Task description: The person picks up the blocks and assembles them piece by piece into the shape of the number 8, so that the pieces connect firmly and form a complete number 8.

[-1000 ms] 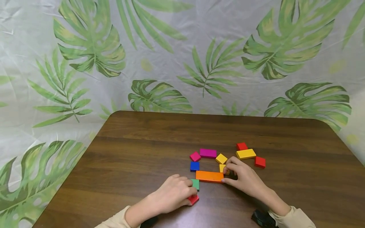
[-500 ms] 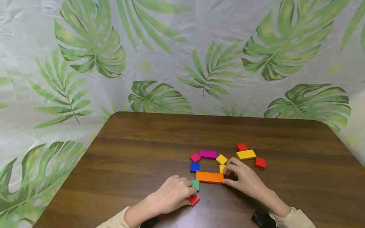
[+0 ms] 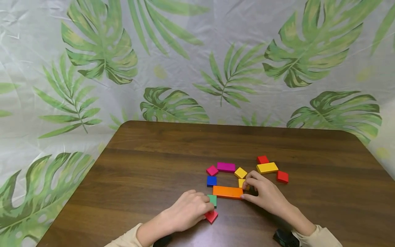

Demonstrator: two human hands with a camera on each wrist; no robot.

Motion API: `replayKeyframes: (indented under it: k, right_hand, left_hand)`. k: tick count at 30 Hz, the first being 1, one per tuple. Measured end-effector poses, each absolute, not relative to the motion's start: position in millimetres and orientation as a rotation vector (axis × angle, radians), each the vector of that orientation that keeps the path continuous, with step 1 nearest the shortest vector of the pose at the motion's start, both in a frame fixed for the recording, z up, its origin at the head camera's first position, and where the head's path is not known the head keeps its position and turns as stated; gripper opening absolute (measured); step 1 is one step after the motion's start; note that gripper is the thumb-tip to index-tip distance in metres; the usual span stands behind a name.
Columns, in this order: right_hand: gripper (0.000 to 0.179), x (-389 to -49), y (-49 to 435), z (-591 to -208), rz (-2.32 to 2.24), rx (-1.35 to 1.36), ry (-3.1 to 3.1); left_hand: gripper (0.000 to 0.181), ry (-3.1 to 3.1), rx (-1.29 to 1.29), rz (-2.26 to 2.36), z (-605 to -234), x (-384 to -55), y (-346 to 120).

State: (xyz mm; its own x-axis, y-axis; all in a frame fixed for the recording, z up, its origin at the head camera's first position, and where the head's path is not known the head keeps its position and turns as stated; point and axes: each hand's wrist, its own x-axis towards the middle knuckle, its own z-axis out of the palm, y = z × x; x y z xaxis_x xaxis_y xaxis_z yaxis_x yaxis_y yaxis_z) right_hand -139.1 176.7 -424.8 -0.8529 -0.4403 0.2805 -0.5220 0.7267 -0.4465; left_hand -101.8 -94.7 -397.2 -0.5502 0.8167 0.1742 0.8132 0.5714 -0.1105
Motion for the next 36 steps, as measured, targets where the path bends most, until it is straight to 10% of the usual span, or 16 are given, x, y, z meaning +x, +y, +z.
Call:
replayKeyframes:
  k: [36]
  right_hand:
    - [0.023, -139.5, 178.1, -424.0, 0.791, 0.767, -2.81]
  left_hand:
    - [0.017, -2.843, -1.262, -0.277, -398.4, -141.6, -90.0]
